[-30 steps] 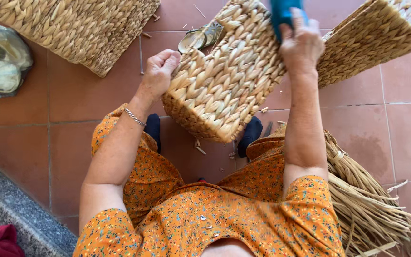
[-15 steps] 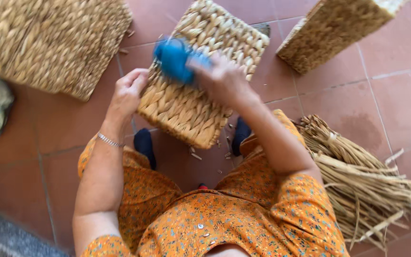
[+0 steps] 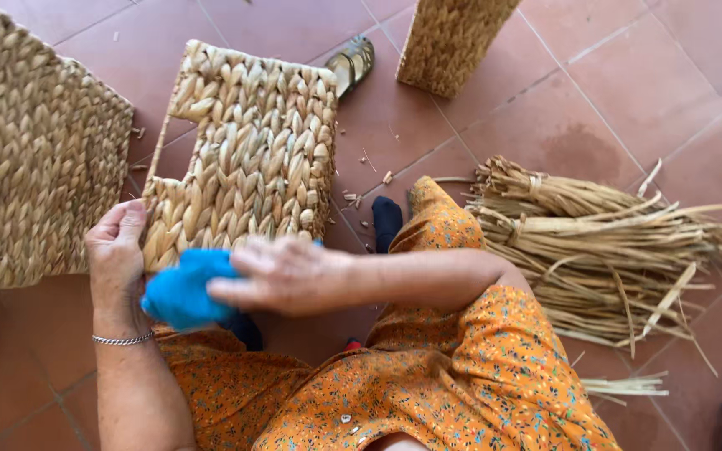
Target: The person sits on the floor and wipes woven water-hyacinth baskets with a blue cloth, turning the baskets to clean all sides and edges. They occasionally pick up loose straw strands and set them aside while continuing to wipe the basket surfaces.
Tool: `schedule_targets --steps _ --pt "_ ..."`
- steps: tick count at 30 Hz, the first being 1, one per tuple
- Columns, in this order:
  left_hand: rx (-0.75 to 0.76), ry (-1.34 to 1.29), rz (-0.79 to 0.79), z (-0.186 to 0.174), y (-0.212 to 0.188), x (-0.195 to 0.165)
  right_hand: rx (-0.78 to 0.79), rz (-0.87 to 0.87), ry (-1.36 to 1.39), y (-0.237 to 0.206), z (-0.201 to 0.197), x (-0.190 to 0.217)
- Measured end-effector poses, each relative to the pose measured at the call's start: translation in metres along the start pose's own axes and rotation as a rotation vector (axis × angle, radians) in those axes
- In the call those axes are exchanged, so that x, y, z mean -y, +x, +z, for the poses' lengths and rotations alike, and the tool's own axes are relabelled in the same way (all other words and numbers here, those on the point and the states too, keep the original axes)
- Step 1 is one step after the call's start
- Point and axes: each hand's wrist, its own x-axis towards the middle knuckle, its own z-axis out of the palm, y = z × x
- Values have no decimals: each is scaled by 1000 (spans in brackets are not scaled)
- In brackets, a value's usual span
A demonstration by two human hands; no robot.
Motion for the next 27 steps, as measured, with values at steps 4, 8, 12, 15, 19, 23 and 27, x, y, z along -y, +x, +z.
schedule_targets --steps 4,8,12,15,19,23,27 --pt "45 -69 18 4 -10 1 -112 305 -325 13 -5 -122" --pt "47 -104 21 7 -19 5 -264 598 -492 6 -24 -190" --pt "34 -77 15 -3 -13 7 -100 414 -444 16 -11 -93" --pt "-3 21 47 -15 -8 6 -45 36 0 8 3 -4" --pt "-4 117 90 -13 -10 3 -8 64 -91 5 13 -38" --pt "11 75 98 5 -13 -3 81 463 -538 5 -7 -182" --pt "9 48 61 16 -8 -4 -197 519 -538 7 -18 -214"
